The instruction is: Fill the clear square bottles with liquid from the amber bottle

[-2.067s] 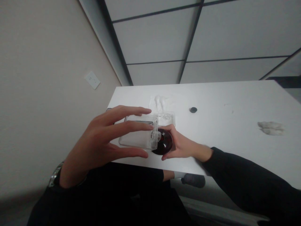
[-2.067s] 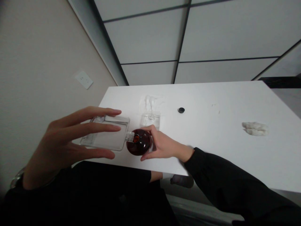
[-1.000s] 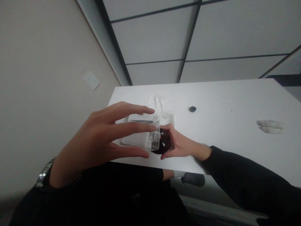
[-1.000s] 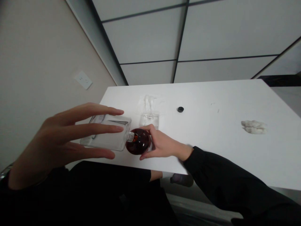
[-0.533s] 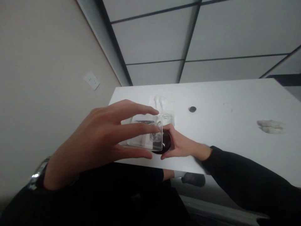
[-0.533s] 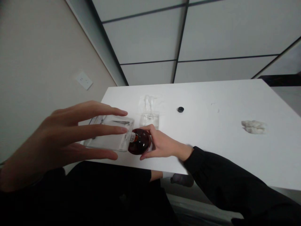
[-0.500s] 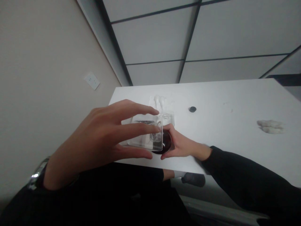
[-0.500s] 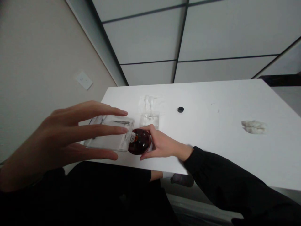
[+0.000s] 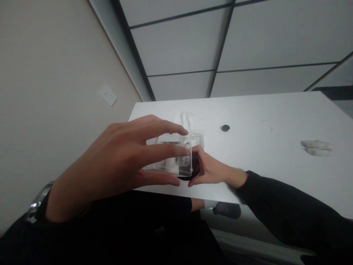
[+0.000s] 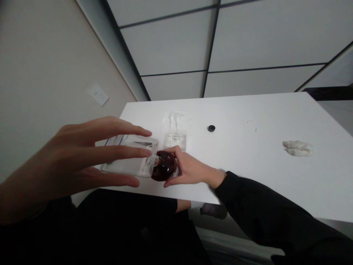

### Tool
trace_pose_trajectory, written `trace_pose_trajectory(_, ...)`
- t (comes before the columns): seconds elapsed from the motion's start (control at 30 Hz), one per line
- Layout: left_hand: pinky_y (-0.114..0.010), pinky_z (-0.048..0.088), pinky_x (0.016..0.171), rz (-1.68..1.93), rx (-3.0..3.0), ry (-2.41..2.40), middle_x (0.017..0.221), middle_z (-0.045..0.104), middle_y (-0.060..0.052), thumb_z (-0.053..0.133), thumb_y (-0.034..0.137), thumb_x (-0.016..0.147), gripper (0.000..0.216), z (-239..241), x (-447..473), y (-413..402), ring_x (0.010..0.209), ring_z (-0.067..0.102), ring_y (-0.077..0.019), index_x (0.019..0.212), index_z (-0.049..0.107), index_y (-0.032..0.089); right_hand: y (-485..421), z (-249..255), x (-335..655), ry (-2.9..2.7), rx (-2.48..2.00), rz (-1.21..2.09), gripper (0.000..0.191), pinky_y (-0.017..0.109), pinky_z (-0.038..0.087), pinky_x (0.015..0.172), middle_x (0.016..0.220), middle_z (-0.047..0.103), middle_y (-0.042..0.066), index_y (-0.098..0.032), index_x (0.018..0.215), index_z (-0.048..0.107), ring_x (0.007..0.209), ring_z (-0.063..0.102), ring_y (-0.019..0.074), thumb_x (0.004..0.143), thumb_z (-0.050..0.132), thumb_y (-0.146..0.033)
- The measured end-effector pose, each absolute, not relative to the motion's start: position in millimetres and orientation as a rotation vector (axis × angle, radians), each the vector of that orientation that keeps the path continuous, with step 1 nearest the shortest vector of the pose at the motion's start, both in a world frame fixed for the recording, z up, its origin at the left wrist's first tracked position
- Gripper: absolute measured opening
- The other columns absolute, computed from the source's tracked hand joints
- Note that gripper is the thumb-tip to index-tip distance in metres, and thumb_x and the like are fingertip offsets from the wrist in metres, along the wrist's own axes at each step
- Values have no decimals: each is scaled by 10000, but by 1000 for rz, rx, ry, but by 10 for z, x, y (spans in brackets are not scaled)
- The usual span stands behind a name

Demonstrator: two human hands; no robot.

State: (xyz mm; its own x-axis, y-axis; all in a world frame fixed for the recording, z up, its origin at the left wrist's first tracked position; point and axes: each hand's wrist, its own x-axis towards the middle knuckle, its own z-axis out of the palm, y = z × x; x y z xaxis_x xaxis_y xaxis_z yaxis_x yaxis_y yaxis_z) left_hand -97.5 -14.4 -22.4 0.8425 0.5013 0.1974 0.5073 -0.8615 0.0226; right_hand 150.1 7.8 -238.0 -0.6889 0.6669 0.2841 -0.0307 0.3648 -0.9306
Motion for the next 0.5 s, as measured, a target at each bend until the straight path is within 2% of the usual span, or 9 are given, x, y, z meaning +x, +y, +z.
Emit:
trace_pose_trajectory(0.23, -335, 627, 916, -218, -2976, -794, 1379, 748, -22, 608, 378, 1064, 267, -158, -920, -121, 1200, 740, -252, 1297, 731, 334, 81, -2352, 1502, -2004, -582, 1370, 922, 570, 541, 1071, 1409, 646, 184, -233, 1441, 393, 1284, 675, 366, 778, 902, -623)
trace_pose_trajectory(0.5, -328, 616, 881, -118, -2953, -754, 1344, 757, -25, 655, 405, 1025, 240, -79, -833, -120, 1180, 739, -259, 1226, 760, 325, 78, -2371, 1485, -2017, -601, 1345, 921, 551, 563, 1026, 1376, 654, 172, -238, 1420, 390, 1243, 686, 368, 762, 916, -610)
